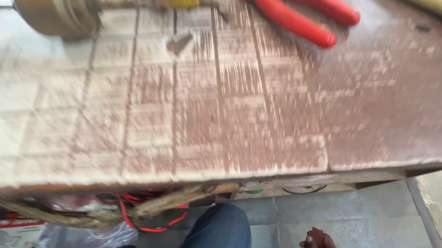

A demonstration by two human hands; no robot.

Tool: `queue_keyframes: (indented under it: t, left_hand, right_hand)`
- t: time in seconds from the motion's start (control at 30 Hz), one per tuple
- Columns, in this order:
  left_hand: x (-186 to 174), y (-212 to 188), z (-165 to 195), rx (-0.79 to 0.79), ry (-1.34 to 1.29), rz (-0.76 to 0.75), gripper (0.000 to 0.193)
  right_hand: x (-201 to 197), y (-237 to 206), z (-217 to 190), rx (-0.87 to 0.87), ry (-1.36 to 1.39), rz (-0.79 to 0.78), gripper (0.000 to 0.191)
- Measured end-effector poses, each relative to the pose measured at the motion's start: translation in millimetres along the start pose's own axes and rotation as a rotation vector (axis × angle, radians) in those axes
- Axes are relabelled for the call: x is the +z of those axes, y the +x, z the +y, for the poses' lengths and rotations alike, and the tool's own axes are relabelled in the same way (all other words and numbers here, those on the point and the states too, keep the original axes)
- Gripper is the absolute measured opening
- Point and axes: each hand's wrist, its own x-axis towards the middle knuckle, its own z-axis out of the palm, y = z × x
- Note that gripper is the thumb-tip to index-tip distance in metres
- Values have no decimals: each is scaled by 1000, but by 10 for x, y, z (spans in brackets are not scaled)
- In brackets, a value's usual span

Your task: The person tears a piece of sandpaper and uses it to sand a cylindrical metal part on a workbench. They repeatedly rub the sandpaper along the shaft and body of the part while holding it with the other hand.

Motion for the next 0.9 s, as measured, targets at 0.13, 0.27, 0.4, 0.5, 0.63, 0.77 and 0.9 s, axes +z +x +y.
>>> queue_keyframes:
  t: [0.13,0.27,0.4,0.5,0.63,0.77,0.9]
  left_hand:
    - [-778,221,87,58,77,-73,60]
    - [-1409,4,243,134,151,-209,60]
    - [-1884,-794,208,285,217,-316,61]
    - [-2232,-1355,280,491,139,-260,61]
    - [-3330,-2003,580,389,-906,-906,40]
    - [-4698,-2278,594,814,-1177,-482,28]
    - [-5564,-1826,510,766,-1209,-146,26]
  right_hand:
    - [238,-321,-551,62,-142,40,29]
    - [466,-868,-1242,-65,-187,8,30]
    - [497,-1617,-1812,-87,-417,-169,27]
    - [408,-2200,-2144,-46,-419,-269,31]
    - [-51,-3135,-2716,-5,-329,-278,29]
    - [-493,-3878,-3407,163,-557,-323,26]
    - [-712,-4233,-4162,109,-472,-327,35]
